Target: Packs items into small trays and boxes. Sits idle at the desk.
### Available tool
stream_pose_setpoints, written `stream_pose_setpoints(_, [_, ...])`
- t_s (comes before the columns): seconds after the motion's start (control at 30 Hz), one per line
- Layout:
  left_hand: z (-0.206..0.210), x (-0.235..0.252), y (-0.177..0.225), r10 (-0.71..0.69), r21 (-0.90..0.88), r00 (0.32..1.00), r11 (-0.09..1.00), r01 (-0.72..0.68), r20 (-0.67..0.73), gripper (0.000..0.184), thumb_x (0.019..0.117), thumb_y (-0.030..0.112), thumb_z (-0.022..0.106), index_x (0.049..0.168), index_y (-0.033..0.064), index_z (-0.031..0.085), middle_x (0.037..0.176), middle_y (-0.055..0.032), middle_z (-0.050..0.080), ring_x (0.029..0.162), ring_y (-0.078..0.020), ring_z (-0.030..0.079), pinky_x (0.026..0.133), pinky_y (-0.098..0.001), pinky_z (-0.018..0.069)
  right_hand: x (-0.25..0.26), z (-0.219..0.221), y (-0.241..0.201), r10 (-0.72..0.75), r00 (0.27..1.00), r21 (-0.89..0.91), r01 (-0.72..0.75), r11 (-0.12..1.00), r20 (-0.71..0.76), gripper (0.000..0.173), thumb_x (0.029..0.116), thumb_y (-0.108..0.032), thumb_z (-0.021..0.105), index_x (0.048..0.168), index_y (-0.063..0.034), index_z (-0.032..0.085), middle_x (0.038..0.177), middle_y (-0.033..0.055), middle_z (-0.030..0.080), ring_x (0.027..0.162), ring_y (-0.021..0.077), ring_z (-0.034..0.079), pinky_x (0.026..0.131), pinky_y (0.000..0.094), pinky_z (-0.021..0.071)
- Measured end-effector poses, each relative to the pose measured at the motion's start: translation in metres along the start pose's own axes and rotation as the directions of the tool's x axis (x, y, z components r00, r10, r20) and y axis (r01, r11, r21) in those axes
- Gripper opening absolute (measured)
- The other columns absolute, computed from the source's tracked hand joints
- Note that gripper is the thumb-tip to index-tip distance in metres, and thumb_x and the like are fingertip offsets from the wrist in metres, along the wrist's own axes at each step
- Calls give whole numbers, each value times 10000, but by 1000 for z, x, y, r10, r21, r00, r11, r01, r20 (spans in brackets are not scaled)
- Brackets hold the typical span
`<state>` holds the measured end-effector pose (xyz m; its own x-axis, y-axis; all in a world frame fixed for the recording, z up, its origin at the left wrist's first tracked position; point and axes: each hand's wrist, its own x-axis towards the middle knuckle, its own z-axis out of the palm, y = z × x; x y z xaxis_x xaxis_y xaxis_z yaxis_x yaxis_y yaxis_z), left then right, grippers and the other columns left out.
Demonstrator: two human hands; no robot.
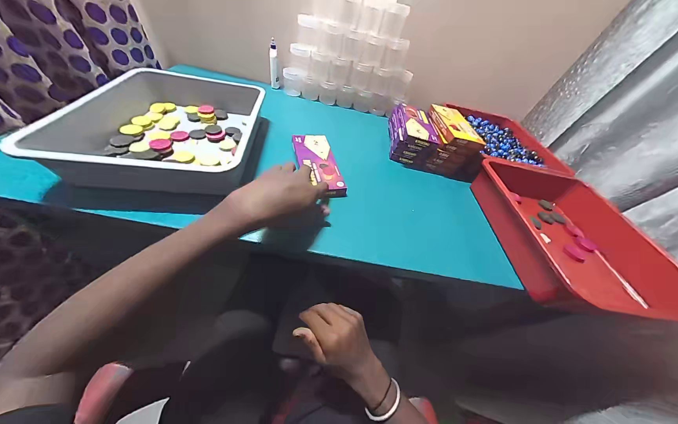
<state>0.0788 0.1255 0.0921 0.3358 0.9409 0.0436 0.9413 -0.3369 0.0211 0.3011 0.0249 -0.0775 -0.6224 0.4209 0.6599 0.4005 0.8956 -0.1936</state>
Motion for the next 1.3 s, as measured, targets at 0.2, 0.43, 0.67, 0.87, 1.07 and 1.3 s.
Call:
stream_pose_setpoints(0.2, [36, -61, 68, -68, -164, 898, 986, -5, -434, 231, 979, 183, 618, 1144, 57, 720, 974, -188, 665, 874, -360, 677, 671, -465, 559, 62, -45, -27, 101, 943, -299, -201, 933, -317, 511, 986, -449, 568, 1153, 4, 733, 1199, 219, 709, 1188, 329, 665, 1029, 428, 538])
stream_pose_setpoints(0.43, [32, -70, 52, 19, -354, 855, 905, -235, -519, 321, 908, -25, 644, 1196, 94, 723, 961, -104, 734, 911, -288, 709, 768, -468, 565, 129, -76, 4, 609, 773, -440, -492, 751, 177, 743, 980, -462, 528, 1527, 32, 441, 1487, 284, 513, 1368, 464, 502, 1110, 651, 380])
stream_pose_setpoints(0.67, [55, -76, -24, -163, -415, 952, 909, 44, -258, 969, 794, 765, 658, 1580, 260, 400, 1552, -253, 430, 1432, -471, 413, 956, -665, 489, 116, -111, 42, 280, 841, -138, -244, 960, 464, 572, 1034, -473, 450, 1536, -208, 518, 1518, 214, 476, 1382, 323, 497, 1098, 478, 475])
stream_pose_setpoints(0.87, [68, -76, -22, -88, -393, 817, 902, -177, -570, 764, 723, 786, 642, 1253, 241, 720, 1124, -42, 699, 975, -228, 687, 714, -473, 564, 113, -95, 45, 283, 904, -261, -203, 944, 320, 899, 935, -741, 462, 1494, -39, 519, 1464, 218, 540, 1374, 381, 503, 1103, 565, 447])
stream_pose_setpoints(1.07, [72, -82, -25, -56, -401, 724, 861, -313, -688, 758, 754, 799, 619, 1234, 226, 742, 1140, -9, 711, 957, -151, 687, 756, -406, 577, 108, -87, 45, 239, 962, -252, -202, 946, 128, 940, 880, -814, 437, 1369, -43, 659, 1287, 165, 682, 1175, 274, 655, 978, 419, 548])
stream_pose_setpoints(1.3, [76, -82, -19, -46, -343, 665, 882, -324, -746, 531, 888, 660, 589, 1230, 279, 729, 1210, -22, 695, 845, -142, 681, 616, -357, 533, 107, -91, 53, 171, 981, -96, -162, 982, 95, 879, 970, -758, 377, 1345, -20, 670, 1260, 125, 711, 1183, 159, 664, 1024, 328, 539])
